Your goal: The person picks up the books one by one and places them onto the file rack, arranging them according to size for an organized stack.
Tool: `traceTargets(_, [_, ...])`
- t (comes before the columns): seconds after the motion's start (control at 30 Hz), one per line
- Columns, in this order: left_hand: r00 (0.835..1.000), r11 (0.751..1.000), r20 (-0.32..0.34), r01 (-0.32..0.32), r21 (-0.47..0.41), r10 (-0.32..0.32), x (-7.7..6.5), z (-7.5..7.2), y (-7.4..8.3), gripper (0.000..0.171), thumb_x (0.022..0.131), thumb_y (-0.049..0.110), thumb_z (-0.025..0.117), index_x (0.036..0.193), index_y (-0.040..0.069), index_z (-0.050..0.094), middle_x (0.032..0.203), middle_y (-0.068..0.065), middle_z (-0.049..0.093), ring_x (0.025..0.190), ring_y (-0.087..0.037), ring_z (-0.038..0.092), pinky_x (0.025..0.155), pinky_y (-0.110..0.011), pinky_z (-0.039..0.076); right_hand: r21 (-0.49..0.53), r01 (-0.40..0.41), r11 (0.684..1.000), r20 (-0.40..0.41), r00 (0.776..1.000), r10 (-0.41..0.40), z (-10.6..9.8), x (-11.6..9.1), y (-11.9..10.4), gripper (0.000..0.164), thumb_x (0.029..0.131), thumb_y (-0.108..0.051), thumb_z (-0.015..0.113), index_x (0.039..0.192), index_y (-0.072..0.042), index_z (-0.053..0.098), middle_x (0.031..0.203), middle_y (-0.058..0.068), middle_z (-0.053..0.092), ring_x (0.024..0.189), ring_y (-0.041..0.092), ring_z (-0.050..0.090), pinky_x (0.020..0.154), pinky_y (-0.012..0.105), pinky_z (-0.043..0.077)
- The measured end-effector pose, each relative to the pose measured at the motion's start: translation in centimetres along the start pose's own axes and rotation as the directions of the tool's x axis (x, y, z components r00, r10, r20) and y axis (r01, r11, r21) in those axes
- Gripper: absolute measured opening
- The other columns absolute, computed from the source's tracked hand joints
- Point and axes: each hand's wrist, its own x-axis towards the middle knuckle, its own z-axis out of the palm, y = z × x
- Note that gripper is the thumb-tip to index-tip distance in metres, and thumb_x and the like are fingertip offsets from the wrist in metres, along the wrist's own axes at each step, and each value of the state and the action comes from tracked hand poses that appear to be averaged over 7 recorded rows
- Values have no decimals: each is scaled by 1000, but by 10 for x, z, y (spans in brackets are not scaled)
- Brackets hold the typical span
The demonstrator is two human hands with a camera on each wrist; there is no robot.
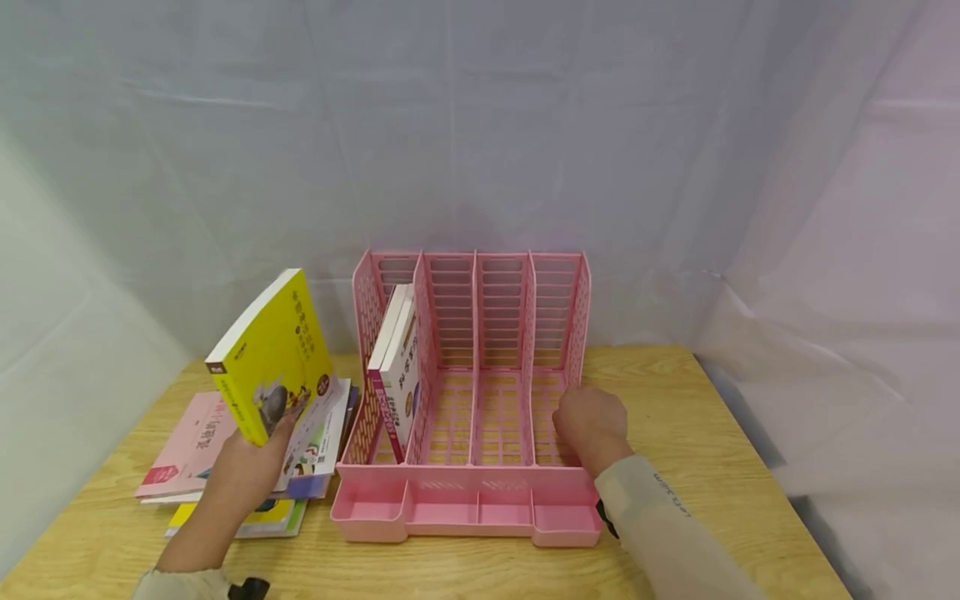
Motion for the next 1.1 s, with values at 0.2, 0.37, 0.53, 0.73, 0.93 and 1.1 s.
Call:
traceTargets(0.2, [1000,1000,-6,-3,21,3,-1,-1,0,75,108,57,31,163,7,18,159,-28,37,127,-46,54,98,-68,45,19,5,1000,-15,1000,-5,1,-1,-1,31,98,-29,63,77,-6,58,71,8,60,61,22,61,54,47,55])
traceTargets(0.37, [1000,1000,-8,-7,23,7,-1,-1,-3,75,109,56,31,164,7,18,160,-28,36,132,-47,52,99,-69,44,53,1,999,13,1000,-2,0,-2,-1,36,98,-28,62,67,-10,59,72,6,61,63,21,59,56,46,55])
traceTargets(0.53, [999,999,-20,-39,16,39,-3,-1,-6,74,109,56,30,165,9,16,162,-26,35,136,-49,48,101,-70,42,81,-2,997,22,1000,0,0,-1,-3,36,97,-27,61,64,-12,59,73,6,63,64,21,59,56,46,55])
traceTargets(0.73, [996,997,-48,-71,6,71,-8,-3,-8,71,109,53,36,162,6,25,156,-28,43,131,-48,54,99,-68,46,91,5,996,23,1000,-8,2,0,-5,34,95,-26,61,64,-12,59,74,6,63,65,22,60,58,47,55])
traceTargets(0.93, [979,988,-151,-147,-50,138,-11,-1,-8,64,108,52,44,155,8,39,145,-25,57,119,-43,64,93,-62,52,94,3,996,30,1000,-6,0,-1,-2,36,96,-26,60,62,-12,57,72,5,61,64,22,58,56,45,53])
traceTargets(1.1, [943,960,-291,-219,-174,162,-16,6,-14,55,108,38,52,154,9,41,143,-24,59,126,-47,60,96,-63,52,121,-7,993,42,999,2,-1,-3,2,37,96,-26,59,62,-12,56,72,6,60,64,23,57,56,43,52])
